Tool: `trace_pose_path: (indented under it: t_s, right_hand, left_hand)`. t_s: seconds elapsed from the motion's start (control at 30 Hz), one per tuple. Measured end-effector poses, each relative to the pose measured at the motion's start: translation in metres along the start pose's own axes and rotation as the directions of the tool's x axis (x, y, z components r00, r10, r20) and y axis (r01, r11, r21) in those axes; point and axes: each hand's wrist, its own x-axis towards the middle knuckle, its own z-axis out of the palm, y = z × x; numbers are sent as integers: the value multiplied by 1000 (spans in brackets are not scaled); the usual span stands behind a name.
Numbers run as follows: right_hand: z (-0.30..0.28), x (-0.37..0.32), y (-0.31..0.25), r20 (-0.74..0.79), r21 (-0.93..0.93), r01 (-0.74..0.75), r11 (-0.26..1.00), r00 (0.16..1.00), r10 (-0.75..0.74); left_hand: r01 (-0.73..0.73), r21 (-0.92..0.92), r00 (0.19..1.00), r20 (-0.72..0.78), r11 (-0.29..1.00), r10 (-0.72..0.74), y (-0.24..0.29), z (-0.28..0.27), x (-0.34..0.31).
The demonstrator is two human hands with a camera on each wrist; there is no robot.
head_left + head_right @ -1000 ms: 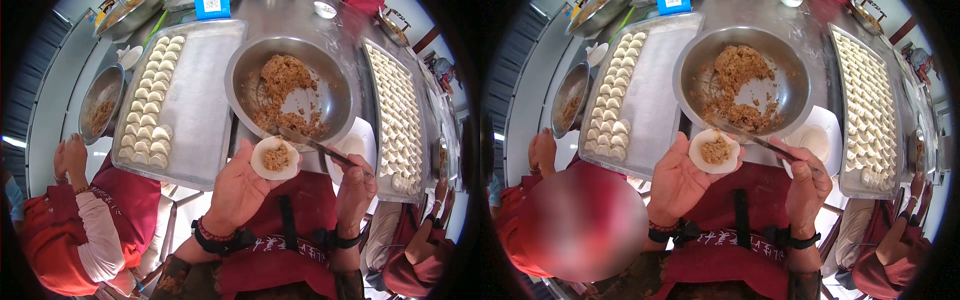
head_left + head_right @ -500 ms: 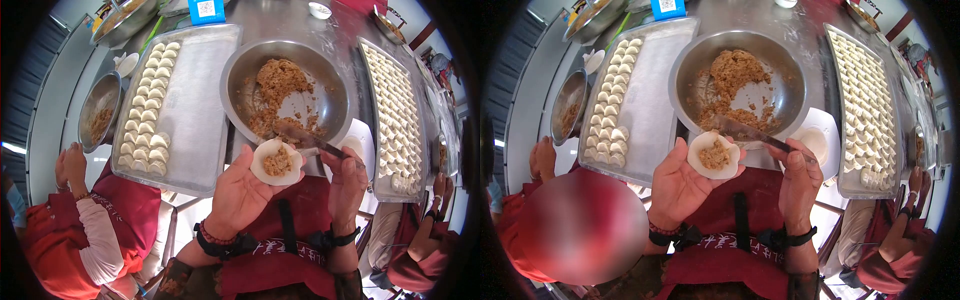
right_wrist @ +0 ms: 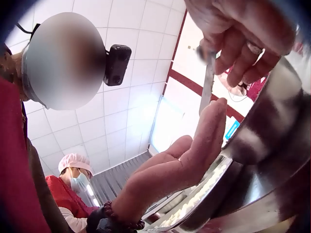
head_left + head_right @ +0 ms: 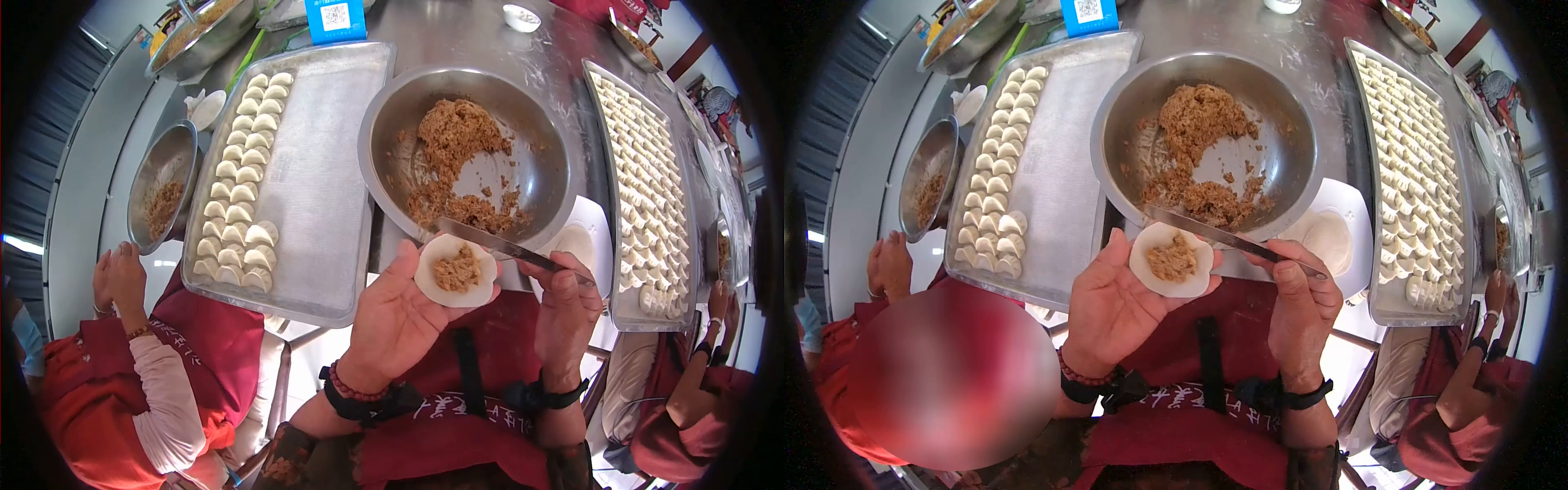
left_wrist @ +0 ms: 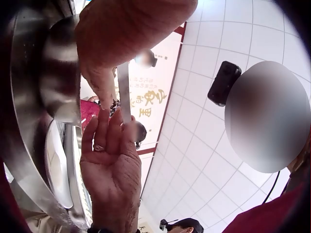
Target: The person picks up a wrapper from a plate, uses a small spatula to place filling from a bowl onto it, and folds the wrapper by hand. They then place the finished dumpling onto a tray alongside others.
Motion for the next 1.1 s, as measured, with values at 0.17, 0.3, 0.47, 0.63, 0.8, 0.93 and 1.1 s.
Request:
trace_pose_path:
  t_s: [0.17,0.3,0.47,0.63,0.8,0.93,1.1]
  right_hand:
    - [-1,12,3,-64,-70,23,997,998,-28]
    - [-3,15,-1,-57,-167,51,985,997,-61]
    - [-4,23,-8,43,-527,190,828,979,-197]
    - [-3,29,-9,163,-611,258,749,966,-199]
    - [-3,36,-8,254,-717,338,610,941,-223]
    - [-6,43,-13,287,-768,366,527,931,-227]
    - [-11,49,-20,316,-748,355,561,933,-170]
  left_hand:
    - [8,-29,1000,24,1000,-7,-1,-1,-2]
    - [1,-27,1000,31,1000,0,-1,-5,-4]
    - [7,27,999,-37,1000,-6,3,-11,-20]
    - [30,41,994,-110,999,-25,4,-27,-28]
    - [25,40,989,-149,999,-19,4,-29,-21]
    - [44,15,985,-165,999,-41,0,-32,-14]
    - [46,-3,987,-155,999,-46,-5,-31,-7]
